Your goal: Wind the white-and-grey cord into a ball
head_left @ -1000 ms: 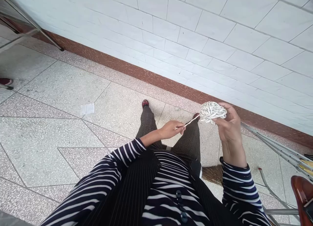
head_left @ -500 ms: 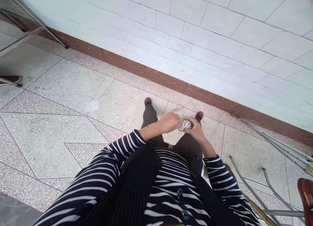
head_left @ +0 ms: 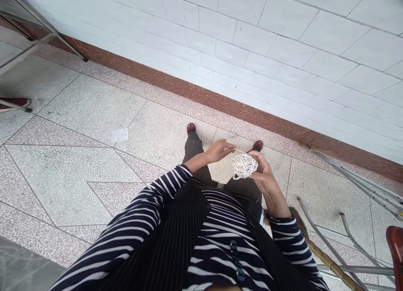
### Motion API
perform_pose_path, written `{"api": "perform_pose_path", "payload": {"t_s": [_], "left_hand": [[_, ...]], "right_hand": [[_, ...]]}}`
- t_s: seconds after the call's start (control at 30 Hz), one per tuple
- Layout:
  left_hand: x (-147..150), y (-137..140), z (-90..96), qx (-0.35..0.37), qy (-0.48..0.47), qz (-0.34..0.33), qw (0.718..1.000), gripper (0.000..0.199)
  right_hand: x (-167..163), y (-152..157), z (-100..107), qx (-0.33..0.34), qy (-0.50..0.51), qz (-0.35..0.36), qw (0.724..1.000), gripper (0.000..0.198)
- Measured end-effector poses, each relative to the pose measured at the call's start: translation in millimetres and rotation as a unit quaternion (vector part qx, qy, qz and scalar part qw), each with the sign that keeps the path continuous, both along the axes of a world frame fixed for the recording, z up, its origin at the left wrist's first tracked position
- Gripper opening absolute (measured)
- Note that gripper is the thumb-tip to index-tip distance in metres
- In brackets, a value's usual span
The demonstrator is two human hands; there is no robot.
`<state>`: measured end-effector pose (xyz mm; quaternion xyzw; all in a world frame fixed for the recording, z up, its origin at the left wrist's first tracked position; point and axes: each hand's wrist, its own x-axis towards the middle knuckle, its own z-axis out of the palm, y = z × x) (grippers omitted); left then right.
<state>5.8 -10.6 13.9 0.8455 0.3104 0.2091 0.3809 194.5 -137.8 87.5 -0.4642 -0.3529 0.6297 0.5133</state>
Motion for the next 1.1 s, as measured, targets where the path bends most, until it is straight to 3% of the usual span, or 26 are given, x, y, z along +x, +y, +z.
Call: {"api": "perform_pose_path", "payload": {"t_s": [0.17, 0.33, 0.43, 0.8, 1.1], "left_hand": [[7, -15, -11.7, -0.074, -0.019, -0.016, 0.997, 0.027], [0, -24, -21.0, -0.167, -0.016, 0.013, 0.986, 0.030], [-6, -16, -24.9, -0.173, 0.003, 0.035, 0.984, 0.030], [-2, 10, -6.6, -0.145, -0.013, 0.036, 0.989, 0.035], [1, 14, -5.2, -0.167, -0.016, 0.040, 0.985, 0.029]], "right_hand": [[17, -5, 31, 0.023, 0.006, -0.045, 0.999, 0.076], [35, -16, 69, 0.074, 0.006, -0.201, 0.977, 0.059], [39, -20, 92, 0.084, 0.023, -0.265, 0.960, 0.055], [34, -19, 143, 0.140, 0.006, -0.338, 0.931, 0.054], [29, -19, 157, 0.173, 0.020, -0.358, 0.917, 0.051]]}}
